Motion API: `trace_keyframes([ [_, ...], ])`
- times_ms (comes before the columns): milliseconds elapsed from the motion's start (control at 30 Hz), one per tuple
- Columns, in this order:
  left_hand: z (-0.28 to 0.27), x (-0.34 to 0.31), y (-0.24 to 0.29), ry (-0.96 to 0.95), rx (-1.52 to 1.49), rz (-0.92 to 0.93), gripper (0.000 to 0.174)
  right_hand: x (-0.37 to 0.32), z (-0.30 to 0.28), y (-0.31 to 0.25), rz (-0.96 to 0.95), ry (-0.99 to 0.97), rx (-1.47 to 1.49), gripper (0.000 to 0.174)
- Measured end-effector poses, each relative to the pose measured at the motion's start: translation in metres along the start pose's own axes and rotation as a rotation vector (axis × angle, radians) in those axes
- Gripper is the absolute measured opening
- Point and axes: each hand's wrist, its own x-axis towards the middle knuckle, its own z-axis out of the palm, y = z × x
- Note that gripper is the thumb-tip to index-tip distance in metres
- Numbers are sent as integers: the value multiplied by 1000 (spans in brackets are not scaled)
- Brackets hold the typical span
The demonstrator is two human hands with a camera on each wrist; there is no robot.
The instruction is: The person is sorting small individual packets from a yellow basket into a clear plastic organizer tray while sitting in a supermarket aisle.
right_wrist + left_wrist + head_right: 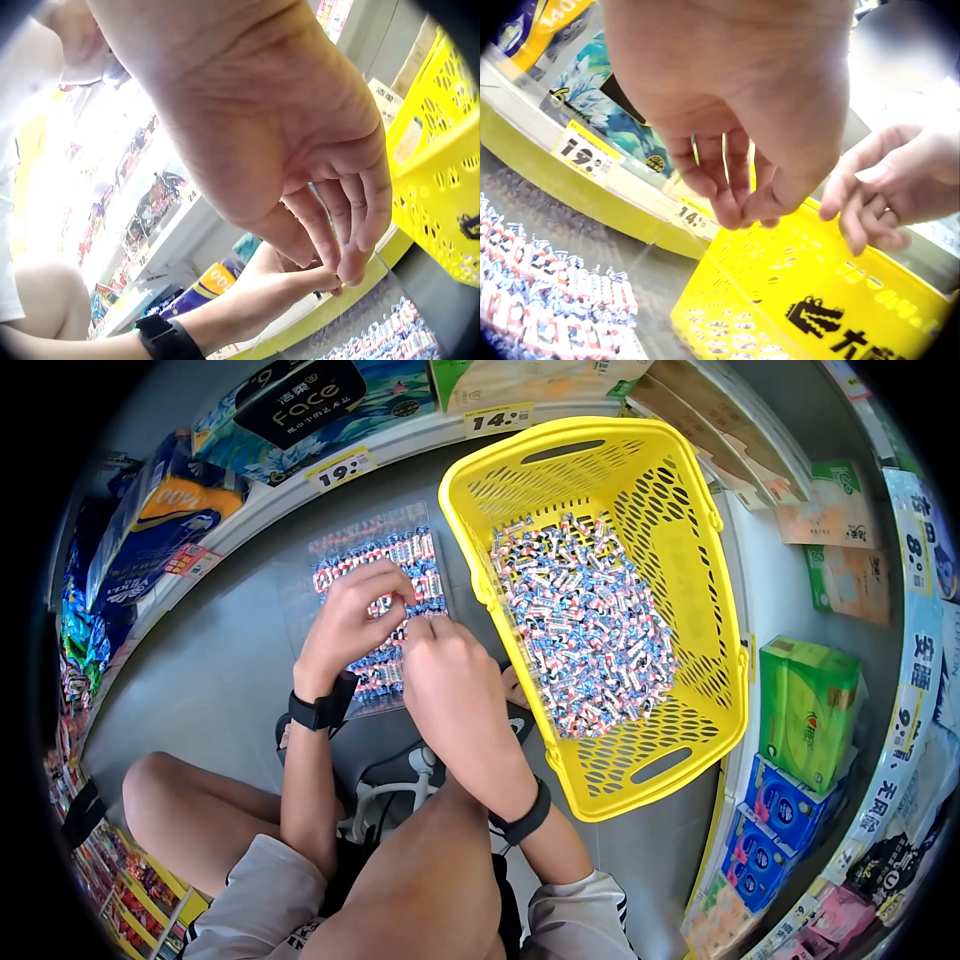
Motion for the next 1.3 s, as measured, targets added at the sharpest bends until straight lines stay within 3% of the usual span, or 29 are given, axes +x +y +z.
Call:
trace_keyframes([
  [100,-3,13,35,121,15,154,11,-9,-33,-1,45,58,8,9],
  [333,19,44,94,-24,12,377,11,-31,-85,20,159,150,6,9],
  [500,40,54,114,-178,42,396,10,-43,-104,42,250,180,-35,13],
  [800,74,70,137,-262,80,477,4,-52,-123,82,377,209,-155,16],
  [1300,136,103,147,-417,298,510,16,-55,-114,160,580,9,-173,20],
])
